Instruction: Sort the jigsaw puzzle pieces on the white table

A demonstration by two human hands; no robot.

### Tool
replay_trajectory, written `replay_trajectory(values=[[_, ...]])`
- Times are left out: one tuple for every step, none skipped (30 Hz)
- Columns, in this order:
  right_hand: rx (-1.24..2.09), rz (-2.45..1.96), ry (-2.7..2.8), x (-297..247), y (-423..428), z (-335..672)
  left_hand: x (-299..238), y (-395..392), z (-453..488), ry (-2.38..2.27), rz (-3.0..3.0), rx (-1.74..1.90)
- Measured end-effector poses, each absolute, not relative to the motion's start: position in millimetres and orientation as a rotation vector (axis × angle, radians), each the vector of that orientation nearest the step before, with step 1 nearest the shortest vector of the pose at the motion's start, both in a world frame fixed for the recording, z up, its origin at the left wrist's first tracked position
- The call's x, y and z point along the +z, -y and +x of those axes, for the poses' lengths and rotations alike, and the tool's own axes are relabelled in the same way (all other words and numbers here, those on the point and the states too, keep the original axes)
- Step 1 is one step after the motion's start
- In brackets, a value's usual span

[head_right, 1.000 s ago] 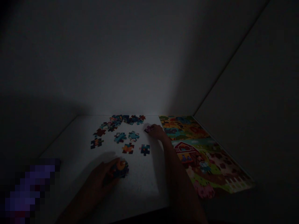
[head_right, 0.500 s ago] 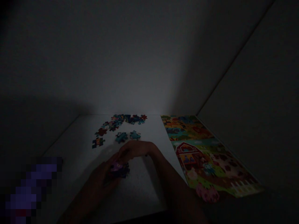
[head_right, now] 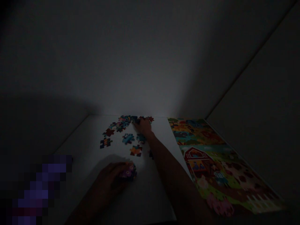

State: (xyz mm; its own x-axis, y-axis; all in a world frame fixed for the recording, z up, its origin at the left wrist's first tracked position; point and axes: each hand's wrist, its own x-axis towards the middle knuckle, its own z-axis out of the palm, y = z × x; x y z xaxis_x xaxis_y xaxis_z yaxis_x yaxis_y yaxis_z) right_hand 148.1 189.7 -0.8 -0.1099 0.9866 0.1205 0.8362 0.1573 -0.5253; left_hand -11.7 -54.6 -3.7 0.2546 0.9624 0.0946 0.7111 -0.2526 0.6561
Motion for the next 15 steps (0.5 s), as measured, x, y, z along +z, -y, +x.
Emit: replay_trajectory(values=[[0.441, -1.757, 2.004, -1.3, -191.5, 145.9, -3.3, 54.5, -11.9, -1.505, 2.038, 0.677], [0.438, -1.777, 1.991, -1.0, -193.2, 144.6, -3.0, 54.5, -12.1, -1.500, 2.033, 0.674], [0.463, -1.783, 1.963, 0.0, -194.8, 144.2, -2.8, 54.5, -12.2, -1.499, 2.031, 0.674], [0.511, -1.780, 1.927, 1.6, -196.3, 144.6, -2.7, 54.7, -12.3, -1.500, 2.030, 0.679], [0.570, -1.770, 1.890, 3.5, -197.2, 145.8, -2.5, 54.9, -12.3, -1.500, 2.030, 0.686], [0.625, -1.758, 1.859, 5.6, -197.1, 147.8, -2.2, 55.3, -12.2, -1.497, 2.031, 0.696], [0.659, -1.749, 1.841, 7.8, -195.4, 150.5, -1.7, 55.8, -11.9, -1.493, 2.029, 0.705], [0.683, -1.738, 1.828, 9.8, -191.7, 154.0, -1.1, 56.5, -11.6, -1.489, 2.025, 0.710], [0.721, -1.720, 1.804, 11.8, -185.7, 158.3, -0.3, 57.2, -11.1, -1.487, 2.019, 0.714], [0.795, -1.684, 1.763, 13.5, -177.4, 163.3, 0.6, 58.0, -10.5, -1.487, 2.012, 0.718], [0.921, -1.619, 1.699, 15.3, -166.9, 169.0, 1.5, 58.6, -9.9, -1.489, 2.007, 0.724], [1.085, -1.527, 1.617, 17.1, -154.8, 175.2, 2.2, 59.2, -9.2, -1.492, 2.004, 0.732], [1.261, -1.416, 1.525, 19.2, -141.9, 181.6, 2.7, 59.5, -8.7, -1.494, 2.004, 0.737], [1.413, -1.306, 1.445, 21.7, -128.8, 187.8, 2.9, 59.6, -8.2, -1.491, 2.006, 0.746], [1.523, -1.216, 1.394, 24.5, -116.4, 193.5, 2.8, 59.5, -7.8, -1.486, 2.011, 0.758]])
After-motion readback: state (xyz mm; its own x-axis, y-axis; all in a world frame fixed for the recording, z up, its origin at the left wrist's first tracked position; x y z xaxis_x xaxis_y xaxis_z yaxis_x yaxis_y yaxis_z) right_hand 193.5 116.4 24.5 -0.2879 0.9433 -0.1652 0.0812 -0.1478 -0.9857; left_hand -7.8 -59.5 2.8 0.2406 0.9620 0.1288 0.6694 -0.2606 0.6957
